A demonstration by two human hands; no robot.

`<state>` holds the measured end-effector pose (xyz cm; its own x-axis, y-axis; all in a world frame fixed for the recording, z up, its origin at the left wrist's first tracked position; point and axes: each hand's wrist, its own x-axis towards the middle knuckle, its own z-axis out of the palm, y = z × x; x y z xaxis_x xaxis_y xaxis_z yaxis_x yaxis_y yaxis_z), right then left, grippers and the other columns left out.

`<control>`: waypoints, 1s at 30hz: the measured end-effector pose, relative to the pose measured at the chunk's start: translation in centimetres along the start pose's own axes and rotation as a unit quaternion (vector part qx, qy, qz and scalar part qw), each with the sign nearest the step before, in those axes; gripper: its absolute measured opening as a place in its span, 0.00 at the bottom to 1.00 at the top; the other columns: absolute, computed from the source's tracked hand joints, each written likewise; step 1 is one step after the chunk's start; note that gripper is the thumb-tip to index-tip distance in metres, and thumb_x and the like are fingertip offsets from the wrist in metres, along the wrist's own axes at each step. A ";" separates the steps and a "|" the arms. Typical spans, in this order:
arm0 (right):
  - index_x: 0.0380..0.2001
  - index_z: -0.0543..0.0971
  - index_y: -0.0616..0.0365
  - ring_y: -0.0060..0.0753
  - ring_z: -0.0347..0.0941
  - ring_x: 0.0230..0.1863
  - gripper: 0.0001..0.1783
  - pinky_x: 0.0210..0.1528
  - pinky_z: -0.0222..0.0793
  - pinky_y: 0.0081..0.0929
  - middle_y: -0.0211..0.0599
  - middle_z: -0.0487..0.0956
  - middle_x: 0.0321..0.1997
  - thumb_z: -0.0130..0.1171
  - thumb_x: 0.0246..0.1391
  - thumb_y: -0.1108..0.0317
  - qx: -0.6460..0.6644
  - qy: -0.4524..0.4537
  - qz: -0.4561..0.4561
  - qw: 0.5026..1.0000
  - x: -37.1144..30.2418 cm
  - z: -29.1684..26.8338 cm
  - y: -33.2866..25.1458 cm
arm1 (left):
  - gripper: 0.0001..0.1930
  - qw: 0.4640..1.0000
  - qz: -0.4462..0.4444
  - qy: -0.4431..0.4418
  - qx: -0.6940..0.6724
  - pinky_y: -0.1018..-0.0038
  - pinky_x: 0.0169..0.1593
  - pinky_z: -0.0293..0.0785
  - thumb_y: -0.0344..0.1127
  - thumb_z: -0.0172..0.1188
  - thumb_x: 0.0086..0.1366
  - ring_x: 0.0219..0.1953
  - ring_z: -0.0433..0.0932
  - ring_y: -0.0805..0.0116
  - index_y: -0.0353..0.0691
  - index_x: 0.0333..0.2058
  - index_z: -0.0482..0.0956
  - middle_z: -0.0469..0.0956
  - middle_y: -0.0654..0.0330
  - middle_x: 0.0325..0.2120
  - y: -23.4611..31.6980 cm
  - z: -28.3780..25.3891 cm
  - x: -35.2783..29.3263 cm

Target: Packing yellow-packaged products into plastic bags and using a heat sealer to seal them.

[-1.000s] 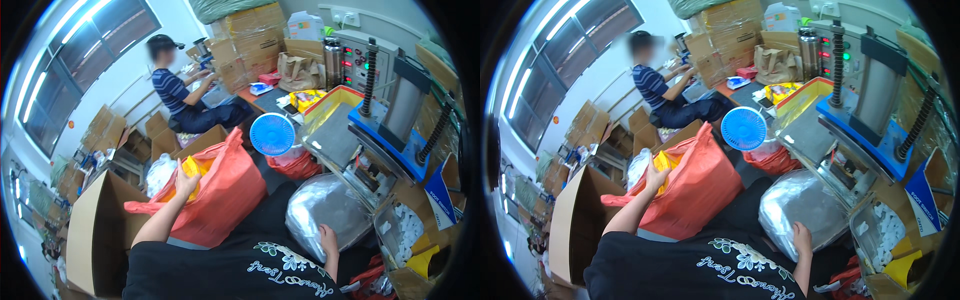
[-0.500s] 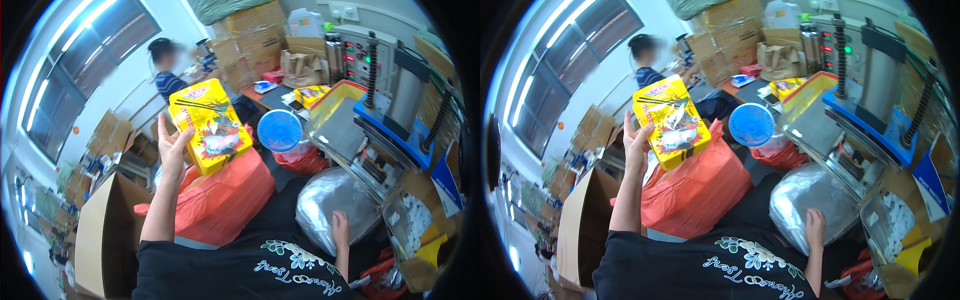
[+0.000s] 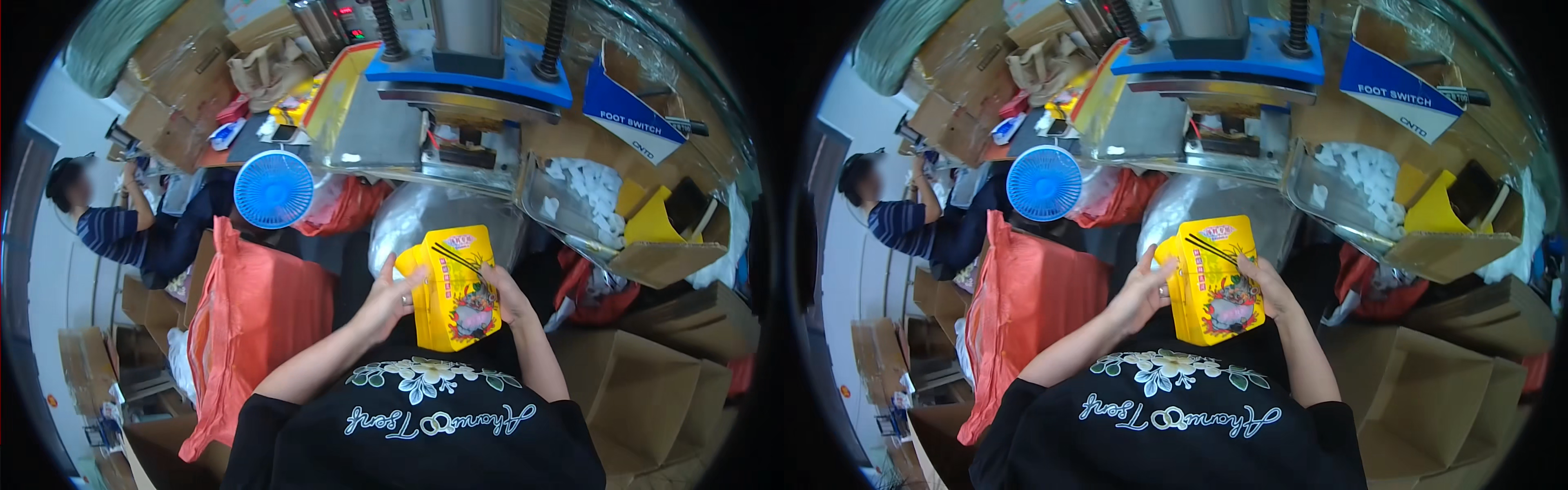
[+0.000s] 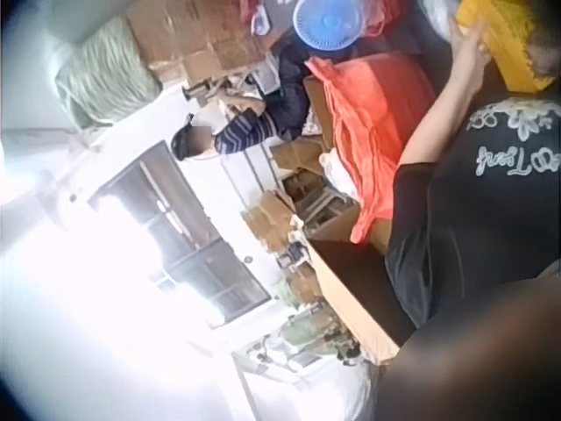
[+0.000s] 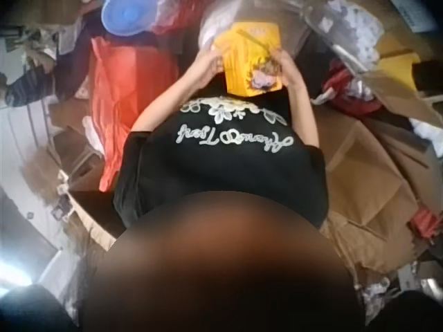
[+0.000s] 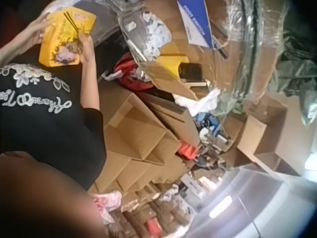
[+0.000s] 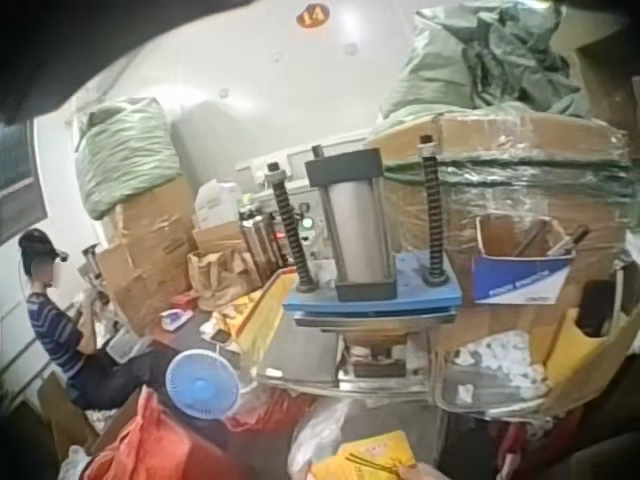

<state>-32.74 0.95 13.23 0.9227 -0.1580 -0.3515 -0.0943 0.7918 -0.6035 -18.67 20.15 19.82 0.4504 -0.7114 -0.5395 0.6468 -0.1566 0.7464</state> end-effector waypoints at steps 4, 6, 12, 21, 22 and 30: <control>0.51 0.71 0.66 0.31 0.78 0.46 0.28 0.50 0.74 0.28 0.43 0.79 0.49 0.60 0.58 0.53 0.005 -0.006 -0.043 0.999 -1.2 -1.1 1.1 | 0.43 0.990 -0.120 -0.079 0.001 0.54 0.59 0.65 0.68 0.39 0.66 0.58 0.71 0.61 0.40 0.68 0.49 0.69 0.52 0.58 4.1 -3.3 2.5; 0.54 0.69 0.66 0.33 0.76 0.51 0.30 0.54 0.71 0.30 0.41 0.77 0.53 0.61 0.57 0.55 -0.052 -0.044 -0.033 0.997 -0.8 -0.5 0.0 | 0.47 0.974 -0.127 -0.171 0.075 0.59 0.62 0.62 0.73 0.38 0.62 0.61 0.67 0.60 0.37 0.66 0.53 0.66 0.50 0.60 5.8 -4.2 4.1; 0.56 0.68 0.64 0.25 0.72 0.52 0.28 0.55 0.67 0.25 0.37 0.76 0.54 0.56 0.61 0.55 -0.239 -0.071 -0.034 0.968 -0.2 4.0 -1.3 | 0.42 0.933 -0.155 -0.297 0.134 0.71 0.62 0.64 0.64 0.50 0.64 0.61 0.67 0.67 0.37 0.65 0.55 0.64 0.55 0.62 4.8 -6.1 7.2; 0.58 0.65 0.62 0.40 0.71 0.58 0.23 0.62 0.64 0.38 0.43 0.72 0.59 0.47 0.65 0.61 0.048 0.104 -0.140 0.984 -5.7 -1.3 3.4 | 0.38 0.956 -0.101 -0.275 0.030 0.67 0.57 0.72 0.36 0.66 0.58 0.54 0.75 0.63 0.33 0.62 0.58 0.72 0.51 0.54 1.9 -9.2 5.9; 0.58 0.65 0.62 0.41 0.71 0.59 0.23 0.62 0.64 0.39 0.44 0.72 0.59 0.47 0.65 0.61 0.092 0.112 -0.144 0.979 -6.6 -1.7 3.5 | 0.36 0.960 -0.108 -0.259 -0.005 0.67 0.57 0.72 0.35 0.66 0.57 0.52 0.76 0.62 0.32 0.61 0.60 0.74 0.51 0.52 1.0 -10.3 6.0; 0.60 0.67 0.57 0.42 0.70 0.60 0.27 0.62 0.65 0.43 0.41 0.72 0.61 0.46 0.65 0.50 0.170 0.158 -0.234 0.944 -9.1 0.5 0.3 | 0.30 0.966 -0.041 -0.219 -0.128 0.61 0.53 0.76 0.34 0.66 0.55 0.46 0.81 0.57 0.29 0.55 0.67 0.78 0.46 0.46 -1.7 -12.5 5.8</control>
<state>-40.93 2.89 16.62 0.6704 -0.6637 -0.3317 0.4714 0.7262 -0.5004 -9.46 24.89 10.57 0.1238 -0.9343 -0.3343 0.8260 -0.0897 0.5565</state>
